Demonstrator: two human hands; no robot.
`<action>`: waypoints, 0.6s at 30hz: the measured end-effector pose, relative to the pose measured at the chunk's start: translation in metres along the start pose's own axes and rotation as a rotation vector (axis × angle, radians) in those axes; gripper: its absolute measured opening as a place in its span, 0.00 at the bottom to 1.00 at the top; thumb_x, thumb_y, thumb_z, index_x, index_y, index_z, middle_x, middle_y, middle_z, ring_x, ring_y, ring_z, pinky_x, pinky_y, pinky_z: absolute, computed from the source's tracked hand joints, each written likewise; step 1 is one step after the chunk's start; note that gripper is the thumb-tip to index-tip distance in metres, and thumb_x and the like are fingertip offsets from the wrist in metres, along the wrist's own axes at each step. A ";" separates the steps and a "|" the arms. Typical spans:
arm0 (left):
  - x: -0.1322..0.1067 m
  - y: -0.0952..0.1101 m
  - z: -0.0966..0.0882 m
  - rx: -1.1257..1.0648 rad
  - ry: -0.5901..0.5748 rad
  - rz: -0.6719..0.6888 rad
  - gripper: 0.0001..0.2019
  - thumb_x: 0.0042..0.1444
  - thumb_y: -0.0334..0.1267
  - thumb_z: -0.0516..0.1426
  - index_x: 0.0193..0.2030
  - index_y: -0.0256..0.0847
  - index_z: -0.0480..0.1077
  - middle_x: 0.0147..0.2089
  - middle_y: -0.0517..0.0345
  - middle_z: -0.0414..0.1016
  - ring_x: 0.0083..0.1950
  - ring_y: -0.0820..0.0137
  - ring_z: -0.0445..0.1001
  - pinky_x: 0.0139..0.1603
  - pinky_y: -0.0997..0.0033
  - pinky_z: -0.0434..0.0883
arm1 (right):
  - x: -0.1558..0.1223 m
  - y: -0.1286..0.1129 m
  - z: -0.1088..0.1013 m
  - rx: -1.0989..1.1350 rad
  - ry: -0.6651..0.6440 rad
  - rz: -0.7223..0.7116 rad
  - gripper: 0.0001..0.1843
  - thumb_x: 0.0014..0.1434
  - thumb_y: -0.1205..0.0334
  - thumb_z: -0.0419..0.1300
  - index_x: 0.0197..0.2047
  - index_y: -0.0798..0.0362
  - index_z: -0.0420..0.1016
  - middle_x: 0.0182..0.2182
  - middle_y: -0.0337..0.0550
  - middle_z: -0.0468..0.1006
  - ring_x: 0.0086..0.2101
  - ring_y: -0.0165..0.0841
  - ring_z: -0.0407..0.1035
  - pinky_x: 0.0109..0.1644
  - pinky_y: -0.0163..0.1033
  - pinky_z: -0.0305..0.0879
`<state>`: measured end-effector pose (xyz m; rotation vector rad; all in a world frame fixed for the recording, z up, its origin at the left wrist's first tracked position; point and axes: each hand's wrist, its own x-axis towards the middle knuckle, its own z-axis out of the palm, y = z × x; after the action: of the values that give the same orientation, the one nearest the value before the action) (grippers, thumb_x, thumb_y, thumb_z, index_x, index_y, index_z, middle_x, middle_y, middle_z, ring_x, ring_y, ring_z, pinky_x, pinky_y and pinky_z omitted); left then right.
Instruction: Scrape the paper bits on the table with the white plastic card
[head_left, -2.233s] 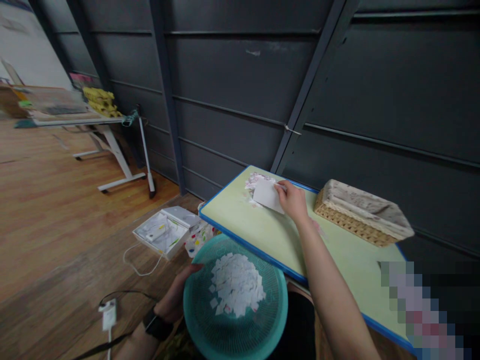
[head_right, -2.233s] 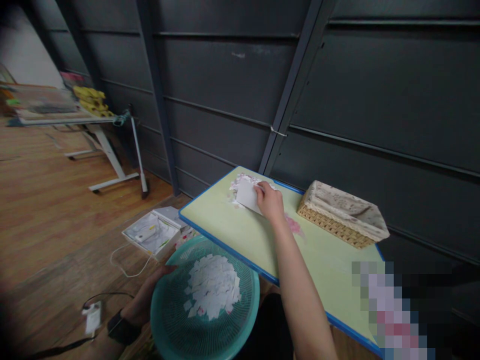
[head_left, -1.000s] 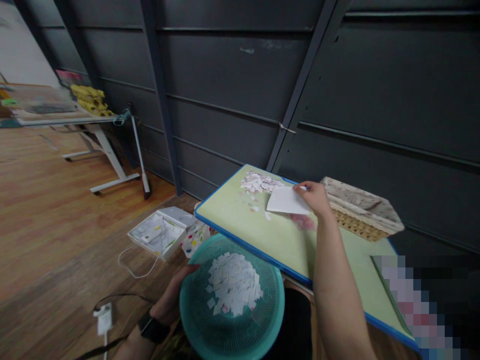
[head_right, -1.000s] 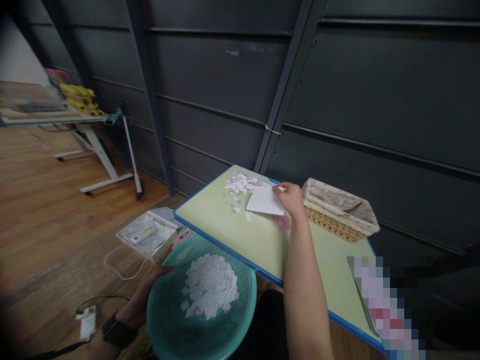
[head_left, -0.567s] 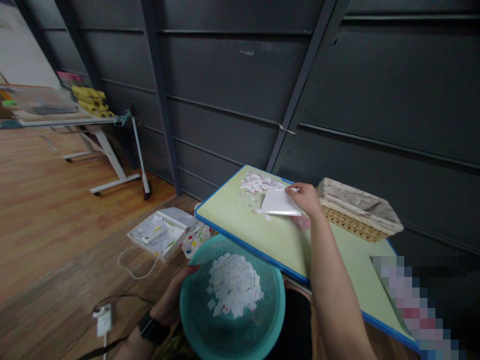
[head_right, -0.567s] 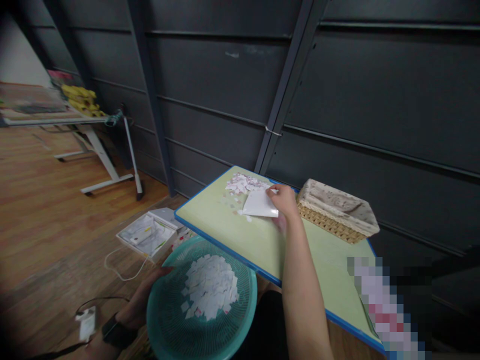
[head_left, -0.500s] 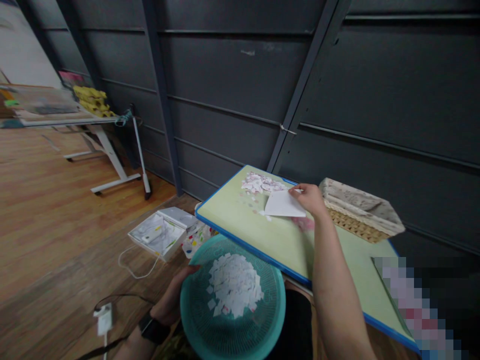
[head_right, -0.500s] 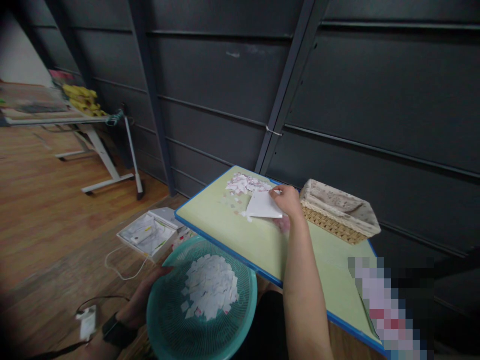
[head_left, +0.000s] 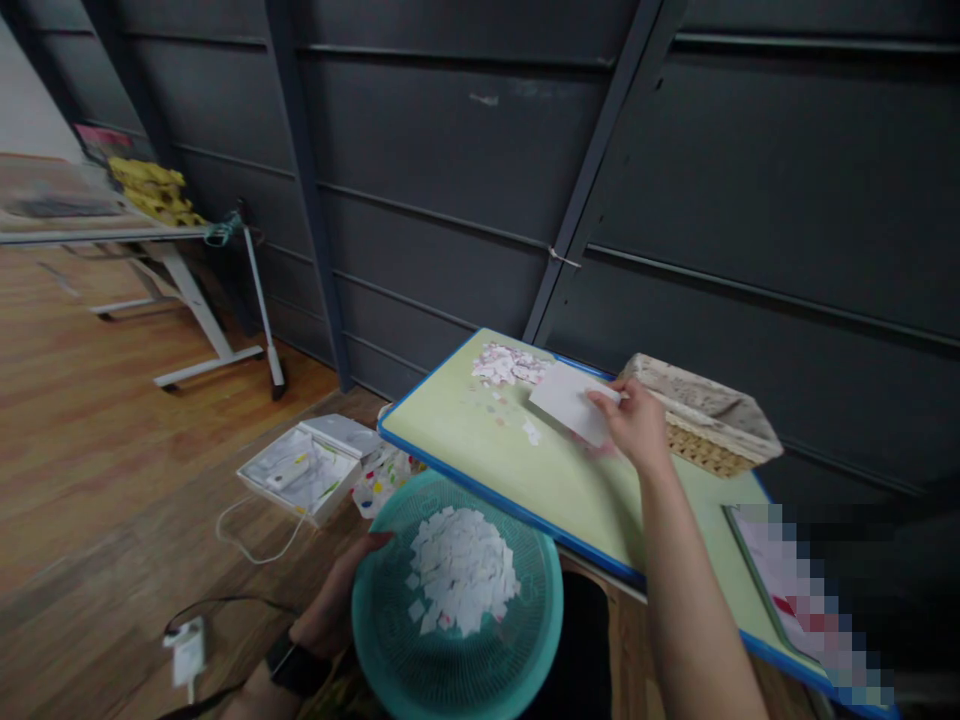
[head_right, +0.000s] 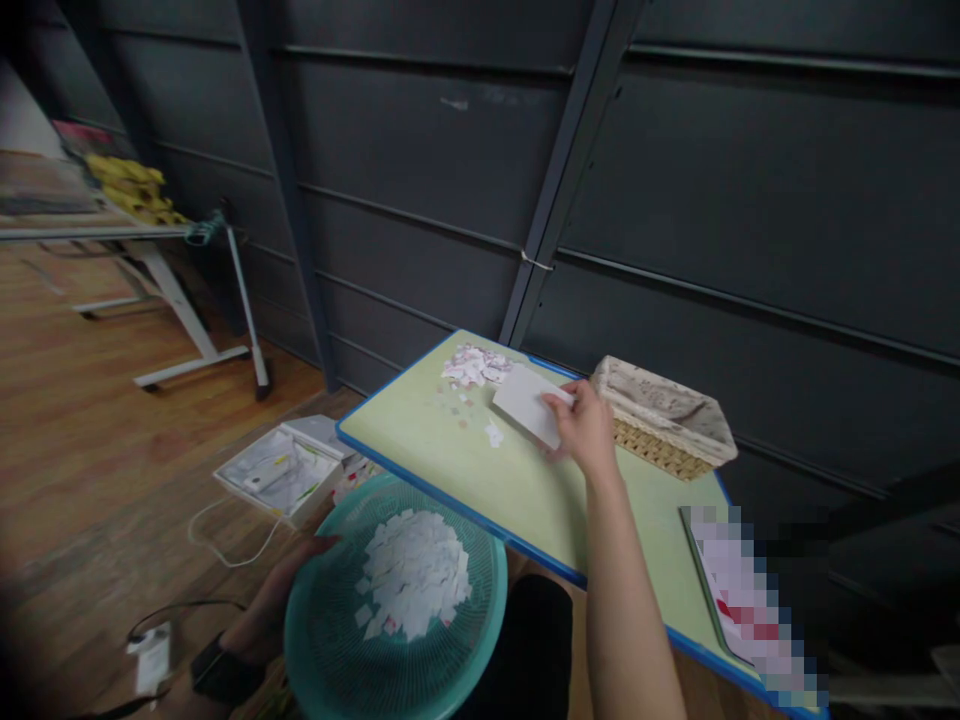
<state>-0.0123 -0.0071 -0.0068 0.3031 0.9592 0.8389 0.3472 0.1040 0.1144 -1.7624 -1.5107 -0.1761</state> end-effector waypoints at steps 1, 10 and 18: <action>0.000 0.000 0.001 0.012 0.005 -0.004 0.06 0.50 0.37 0.59 0.32 0.37 0.72 0.23 0.58 0.80 0.24 0.69 0.76 0.29 0.70 0.73 | -0.012 -0.004 0.001 -0.042 0.026 -0.021 0.20 0.54 0.44 0.54 0.34 0.54 0.71 0.19 0.40 0.70 0.20 0.32 0.61 0.27 0.35 0.52; -0.003 0.002 0.017 0.027 0.006 -0.025 0.06 0.52 0.36 0.58 0.29 0.35 0.72 0.21 0.56 0.80 0.22 0.69 0.76 0.26 0.70 0.74 | -0.080 -0.015 0.019 -0.350 -0.076 -0.326 0.13 0.63 0.59 0.45 0.38 0.54 0.68 0.22 0.44 0.74 0.22 0.33 0.66 0.25 0.34 0.48; 0.002 0.002 0.015 0.024 0.017 0.011 0.04 0.50 0.35 0.59 0.32 0.37 0.72 0.24 0.58 0.80 0.24 0.69 0.77 0.28 0.70 0.75 | -0.121 -0.015 -0.010 -0.166 -0.154 -0.511 0.09 0.62 0.67 0.47 0.40 0.54 0.69 0.21 0.39 0.74 0.22 0.31 0.69 0.26 0.33 0.56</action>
<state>-0.0007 -0.0025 0.0020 0.3222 0.9849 0.8416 0.3037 0.0036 0.0595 -1.5052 -2.0919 -0.4407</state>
